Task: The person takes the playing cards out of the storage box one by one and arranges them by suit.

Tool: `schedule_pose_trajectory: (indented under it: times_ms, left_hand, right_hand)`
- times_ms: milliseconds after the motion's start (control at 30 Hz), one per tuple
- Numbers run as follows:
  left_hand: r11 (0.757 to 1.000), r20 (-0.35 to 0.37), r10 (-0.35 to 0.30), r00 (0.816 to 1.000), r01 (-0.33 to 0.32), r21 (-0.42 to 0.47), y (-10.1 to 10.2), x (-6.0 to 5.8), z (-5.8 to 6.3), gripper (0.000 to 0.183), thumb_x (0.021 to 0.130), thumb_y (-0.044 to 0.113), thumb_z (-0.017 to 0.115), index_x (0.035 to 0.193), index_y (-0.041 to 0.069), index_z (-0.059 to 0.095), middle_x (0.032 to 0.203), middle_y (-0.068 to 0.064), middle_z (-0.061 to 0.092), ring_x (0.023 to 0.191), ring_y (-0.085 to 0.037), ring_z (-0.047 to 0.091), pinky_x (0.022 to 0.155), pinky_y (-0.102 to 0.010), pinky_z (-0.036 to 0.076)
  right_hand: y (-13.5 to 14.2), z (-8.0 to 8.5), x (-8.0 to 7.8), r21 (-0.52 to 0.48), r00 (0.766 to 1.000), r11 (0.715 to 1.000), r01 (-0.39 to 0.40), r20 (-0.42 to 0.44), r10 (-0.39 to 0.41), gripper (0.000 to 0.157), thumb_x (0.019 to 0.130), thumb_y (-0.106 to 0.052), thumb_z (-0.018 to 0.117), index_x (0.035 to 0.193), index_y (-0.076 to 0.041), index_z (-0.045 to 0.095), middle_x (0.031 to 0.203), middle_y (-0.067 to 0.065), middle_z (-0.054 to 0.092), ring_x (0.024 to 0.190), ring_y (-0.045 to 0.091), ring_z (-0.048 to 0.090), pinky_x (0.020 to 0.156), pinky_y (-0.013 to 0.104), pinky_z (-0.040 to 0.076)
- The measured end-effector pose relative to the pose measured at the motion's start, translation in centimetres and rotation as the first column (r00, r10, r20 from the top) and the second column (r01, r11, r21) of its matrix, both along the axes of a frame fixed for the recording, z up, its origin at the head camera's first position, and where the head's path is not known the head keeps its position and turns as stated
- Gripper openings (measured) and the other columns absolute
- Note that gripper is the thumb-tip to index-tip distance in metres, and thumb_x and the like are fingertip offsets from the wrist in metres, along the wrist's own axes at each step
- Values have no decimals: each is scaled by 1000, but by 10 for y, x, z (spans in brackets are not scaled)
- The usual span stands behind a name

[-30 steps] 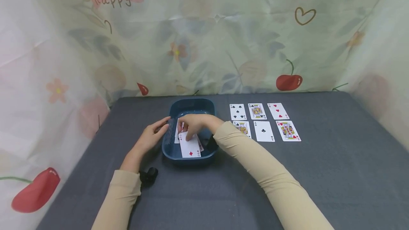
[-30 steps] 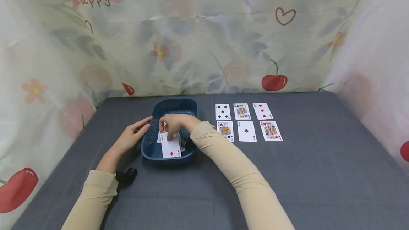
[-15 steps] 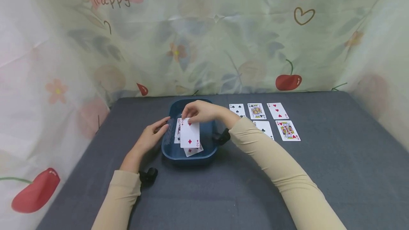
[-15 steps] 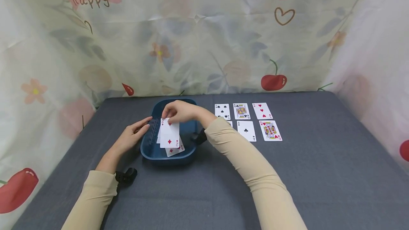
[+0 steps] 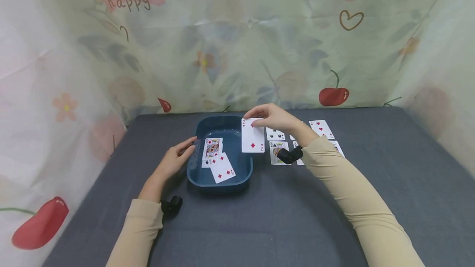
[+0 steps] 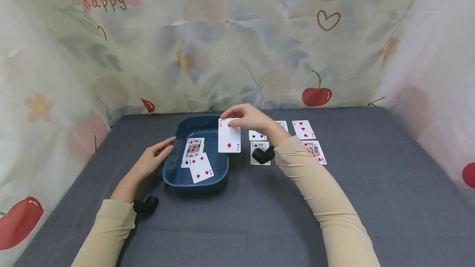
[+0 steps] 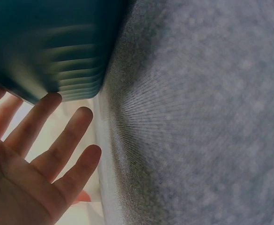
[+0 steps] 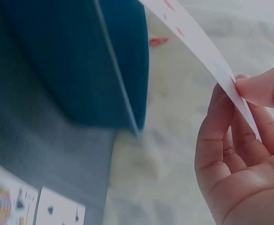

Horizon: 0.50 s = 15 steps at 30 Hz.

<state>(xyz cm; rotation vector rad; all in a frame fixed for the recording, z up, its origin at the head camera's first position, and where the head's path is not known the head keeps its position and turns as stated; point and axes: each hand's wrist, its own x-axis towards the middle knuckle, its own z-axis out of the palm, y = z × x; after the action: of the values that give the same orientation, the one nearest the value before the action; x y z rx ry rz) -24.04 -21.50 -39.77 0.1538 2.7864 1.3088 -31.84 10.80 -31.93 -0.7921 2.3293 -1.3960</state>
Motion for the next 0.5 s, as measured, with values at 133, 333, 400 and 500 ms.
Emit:
schedule_pose_trajectory:
  times_ms: [133,333,400,500]
  left_hand:
    - [1000,0,1,1000,-1,2,0,0,-1,48,98,35,44,144,23,37,150,-14,36,134,-37,39,107,-53,35]
    - [1000,11,2,1000,-2,0,0,0,-2,48,98,35,44,144,24,36,150,-13,34,136,-37,37,107,-54,34]
    - [1000,13,1,1000,-1,4,-1,0,-2,48,98,35,44,144,24,36,151,-13,34,136,-37,36,108,-54,34]
    - [1000,13,-5,1000,5,3,0,1,-1,49,98,36,43,145,24,35,151,-14,34,136,-37,36,107,-54,34]
  right_hand:
    - [28,-3,-2,-51,998,997,60,35,-58,36,89,-3,55,124,1,56,130,17,56,96,6,56,74,18,48]
    - [67,-8,-3,-64,989,988,138,61,-134,39,90,-3,51,129,2,51,128,11,55,89,3,55,71,20,48]
    - [80,-10,-2,-55,986,985,161,54,-158,41,91,-4,51,131,2,49,130,13,53,88,0,55,73,19,48]
    - [98,-14,-1,-30,979,979,204,27,-203,43,91,-7,53,133,2,47,136,19,49,90,-4,55,78,15,47]
